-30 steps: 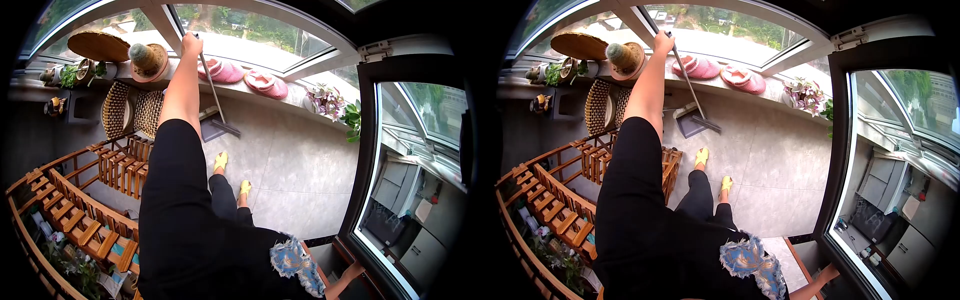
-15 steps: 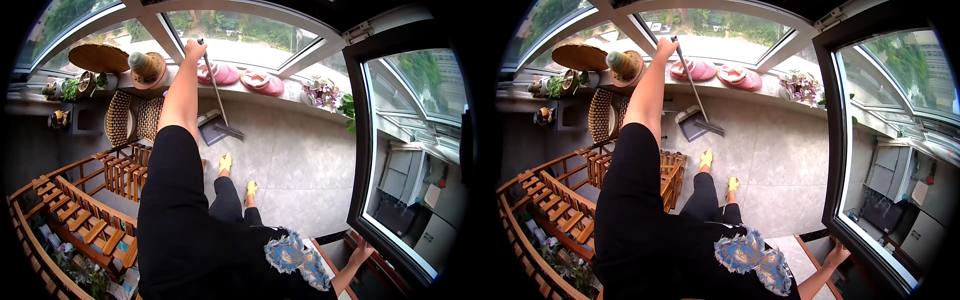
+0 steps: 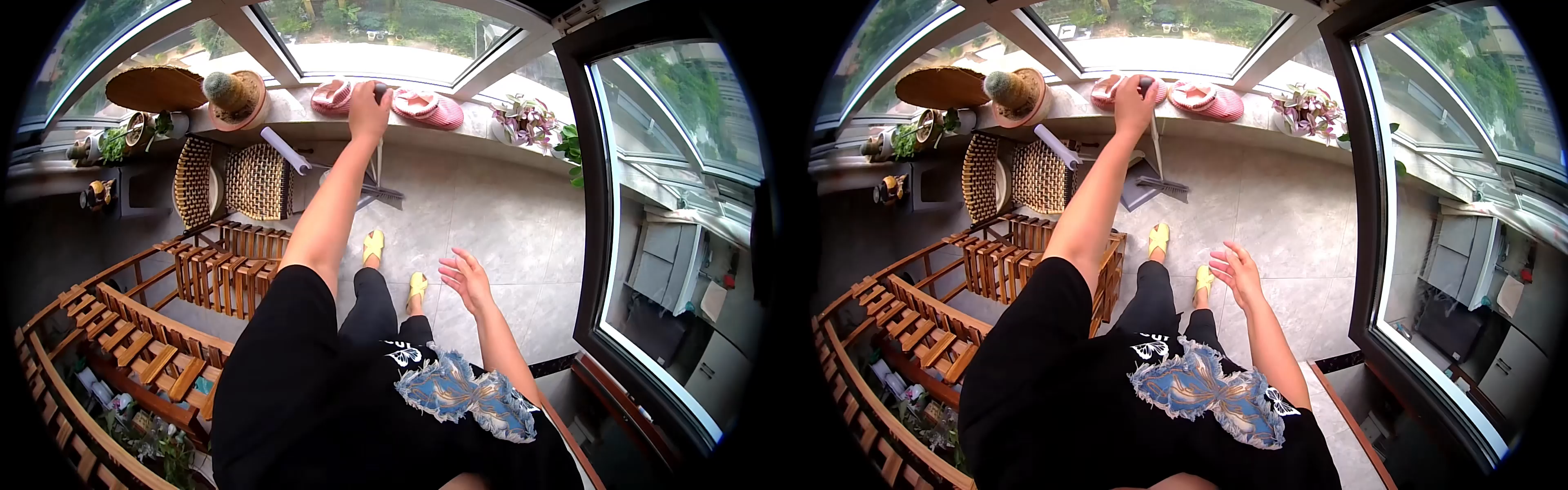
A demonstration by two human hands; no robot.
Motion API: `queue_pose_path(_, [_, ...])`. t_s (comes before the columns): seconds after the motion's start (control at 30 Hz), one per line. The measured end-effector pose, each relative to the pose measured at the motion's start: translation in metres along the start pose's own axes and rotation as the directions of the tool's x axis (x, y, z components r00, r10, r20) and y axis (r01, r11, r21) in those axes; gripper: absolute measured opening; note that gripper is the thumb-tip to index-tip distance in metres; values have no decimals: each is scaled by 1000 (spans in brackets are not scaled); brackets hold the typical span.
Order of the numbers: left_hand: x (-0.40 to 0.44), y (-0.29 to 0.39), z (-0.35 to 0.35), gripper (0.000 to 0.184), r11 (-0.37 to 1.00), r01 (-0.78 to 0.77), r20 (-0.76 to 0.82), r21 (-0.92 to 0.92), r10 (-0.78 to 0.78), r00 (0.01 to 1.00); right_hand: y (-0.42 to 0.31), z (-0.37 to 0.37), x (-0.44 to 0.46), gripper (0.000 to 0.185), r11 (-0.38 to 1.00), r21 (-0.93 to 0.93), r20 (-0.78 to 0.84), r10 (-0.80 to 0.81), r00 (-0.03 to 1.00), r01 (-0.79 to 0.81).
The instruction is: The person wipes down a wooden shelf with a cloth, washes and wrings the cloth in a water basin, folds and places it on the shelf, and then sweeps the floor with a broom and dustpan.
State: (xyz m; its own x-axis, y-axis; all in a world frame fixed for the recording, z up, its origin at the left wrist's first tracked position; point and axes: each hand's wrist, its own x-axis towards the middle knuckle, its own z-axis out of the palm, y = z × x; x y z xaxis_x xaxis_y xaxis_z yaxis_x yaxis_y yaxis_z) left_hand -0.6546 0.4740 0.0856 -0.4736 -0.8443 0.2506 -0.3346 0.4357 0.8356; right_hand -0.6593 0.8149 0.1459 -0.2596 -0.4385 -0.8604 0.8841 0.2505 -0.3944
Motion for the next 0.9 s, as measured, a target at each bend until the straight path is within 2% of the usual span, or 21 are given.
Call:
queue_pose_path(0.07, [-50,46,-8,24,982,123,148,-143,-102,984,-28,54,19,64,948,280,53,143,988,-152])
queue_pose_path(0.1, [-70,69,-18,26,961,195,272,-196,-138,952,-36,67,26,64,946,278,56,156,986,-166])
queue_pose_path(0.13, [-82,83,-30,28,958,183,464,-221,-62,884,-43,78,33,63,912,345,56,217,975,-223])
queue_pose_path(0.2, [-89,90,-50,33,922,208,789,-326,144,597,-41,73,50,63,864,412,62,289,955,-288])
queue_pose_path(0.23, [-82,84,-61,40,944,142,856,-297,198,477,-34,47,72,64,702,570,254,344,904,-427])
queue_pose_path(0.27, [-74,80,-76,46,988,-19,765,-156,133,630,-20,19,89,66,490,670,438,346,830,-558])
queue_pose_path(0.3, [-60,74,-93,53,988,-154,635,16,109,765,-3,-3,100,66,487,671,438,349,829,-560])
queue_pose_path(0.37, [-20,48,-129,71,940,-126,511,317,-57,858,25,-37,106,68,573,591,407,397,823,-568])
queue_pose_path(0.4, [-10,33,-129,71,938,-126,505,324,-59,861,23,-22,89,70,636,498,376,454,808,-589])
queue_pose_path(0.43, [-9,14,-124,77,951,-193,632,242,-3,775,10,16,62,70,632,499,382,454,805,-594])
queue_pose_path(0.47, [-10,-2,-115,84,957,-249,738,147,61,672,-13,63,34,71,756,481,167,418,893,-444])
queue_pose_path(0.5, [-15,-12,-97,90,993,-47,810,-112,119,575,-29,88,24,73,861,418,-53,341,939,-289])
queue_pose_path(0.57, [-24,15,-72,94,973,-123,884,-197,230,407,-51,99,48,72,904,348,15,262,965,-250])
queue_pose_path(0.6, [-28,31,-64,91,945,216,934,-244,169,316,-58,101,69,72,918,319,48,232,972,-235])
queue_pose_path(0.63, [-39,39,-57,85,935,307,944,-179,76,321,-65,102,89,72,932,292,82,201,976,-216])
queue_pose_path(0.7, [-64,54,-50,82,994,10,937,-106,97,337,-61,93,127,61,905,305,456,133,880,-295])
queue_pose_path(0.73, [-80,52,-50,79,988,-150,917,-40,96,387,-51,90,127,45,924,302,306,138,942,-234])
queue_pose_path(0.77, [-76,52,-59,79,989,-145,919,-41,94,383,-43,81,130,45,923,304,302,142,943,-236])
queue_pose_path(0.83, [-46,52,-97,80,963,-244,932,115,-19,363,-26,52,135,37,424,592,505,467,725,-685])
queue_pose_path(0.87, [-29,49,-117,78,909,-328,846,258,-48,531,-27,68,98,35,497,664,320,486,813,-559])
queue_pose_path(0.9, [-16,39,-136,77,832,-378,732,406,-48,679,-17,57,80,35,497,667,316,486,815,-555])
